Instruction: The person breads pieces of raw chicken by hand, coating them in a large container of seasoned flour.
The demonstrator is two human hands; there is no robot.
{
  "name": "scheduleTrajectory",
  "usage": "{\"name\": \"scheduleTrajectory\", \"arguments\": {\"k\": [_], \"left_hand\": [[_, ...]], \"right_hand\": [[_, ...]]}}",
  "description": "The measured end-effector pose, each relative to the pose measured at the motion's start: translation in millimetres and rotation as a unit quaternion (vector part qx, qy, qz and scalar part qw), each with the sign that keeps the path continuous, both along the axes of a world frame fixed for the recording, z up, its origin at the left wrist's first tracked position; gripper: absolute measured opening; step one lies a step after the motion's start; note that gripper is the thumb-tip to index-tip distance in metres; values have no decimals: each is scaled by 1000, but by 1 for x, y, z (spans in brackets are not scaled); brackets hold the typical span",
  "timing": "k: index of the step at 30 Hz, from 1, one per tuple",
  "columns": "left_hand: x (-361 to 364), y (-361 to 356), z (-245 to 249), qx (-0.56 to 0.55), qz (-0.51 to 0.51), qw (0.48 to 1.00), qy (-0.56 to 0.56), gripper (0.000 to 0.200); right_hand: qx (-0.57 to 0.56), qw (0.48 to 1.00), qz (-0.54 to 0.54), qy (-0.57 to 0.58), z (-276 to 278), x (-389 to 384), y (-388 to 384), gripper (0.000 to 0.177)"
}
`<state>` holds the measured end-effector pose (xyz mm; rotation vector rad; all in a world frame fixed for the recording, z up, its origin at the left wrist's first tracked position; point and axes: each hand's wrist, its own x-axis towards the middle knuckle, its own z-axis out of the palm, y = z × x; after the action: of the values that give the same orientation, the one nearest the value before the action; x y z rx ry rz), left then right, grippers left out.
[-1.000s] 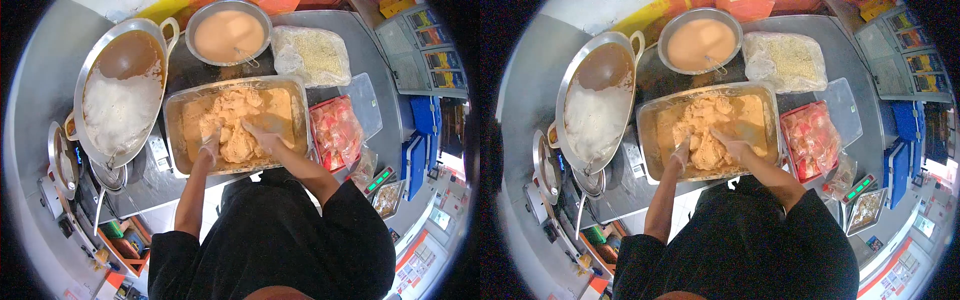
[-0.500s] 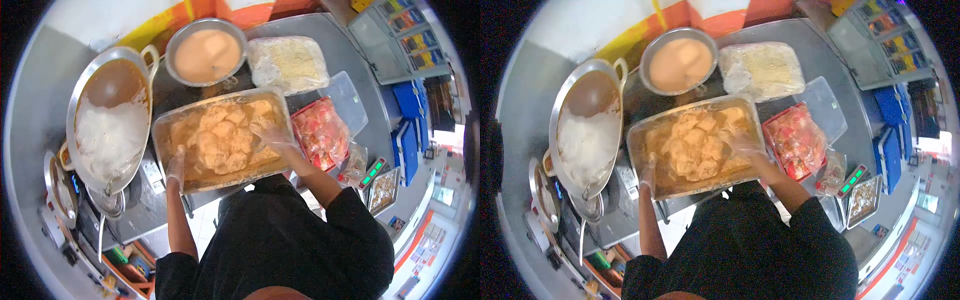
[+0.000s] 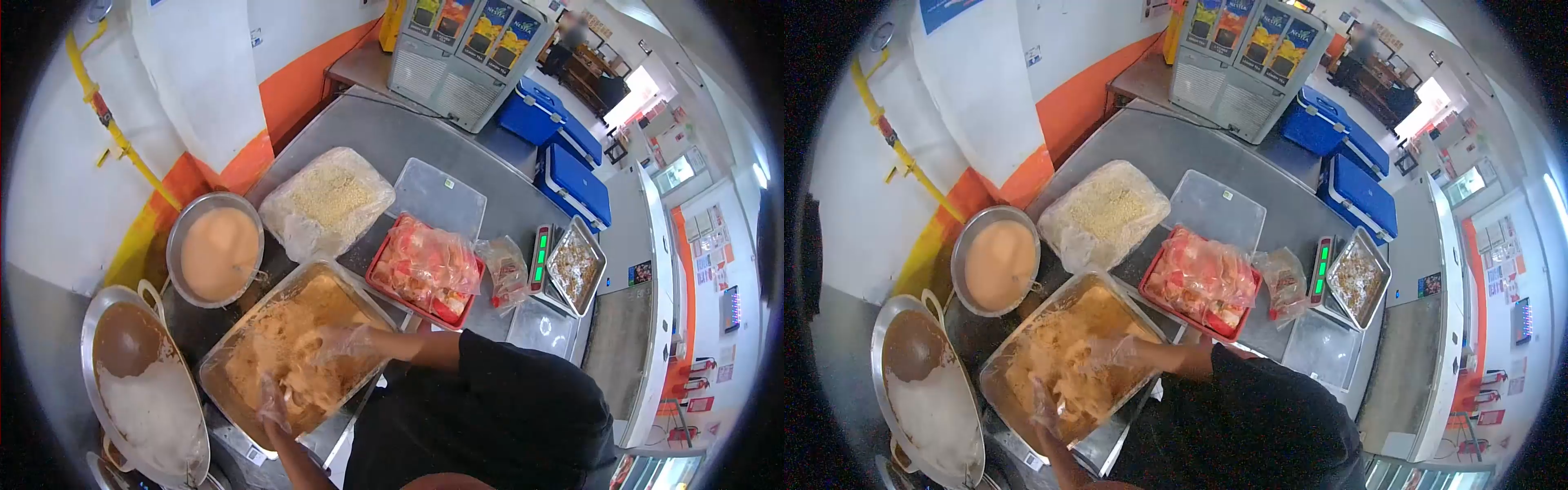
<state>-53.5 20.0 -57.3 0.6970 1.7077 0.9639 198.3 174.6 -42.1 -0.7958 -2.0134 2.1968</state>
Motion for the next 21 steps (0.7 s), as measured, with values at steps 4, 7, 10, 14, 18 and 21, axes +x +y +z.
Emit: {"name": "scheduleTrajectory", "arguments": {"k": [4, 7, 10, 14, 18, 21], "left_hand": [[-50, -24, -65, -7, 57, 998, -5, 63], [-27, -14, -54, 147, 157, 969, -121, 67], [-41, 37, -76, -60, 232, 952, -192, 71], [-21, 67, -71, -150, 211, 931, -256, 72], [-27, 44, -62, -44, 39, 988, -140, 76], [-46, 5, -44, -15, -37, 998, -42, 81]], "right_hand": [[69, 968, -119, -209, 40, 25, 58, 76], [-9, 927, -252, -276, -16, -2, 67, 87], [-56, 946, -247, -204, -43, -49, 59, 96], [-143, 965, -110, -192, -19, -79, 48, 92], [-89, 982, -70, -149, -2, -67, 47, 92], [-7, 993, -41, -110, 24, -46, 54, 92]]}}
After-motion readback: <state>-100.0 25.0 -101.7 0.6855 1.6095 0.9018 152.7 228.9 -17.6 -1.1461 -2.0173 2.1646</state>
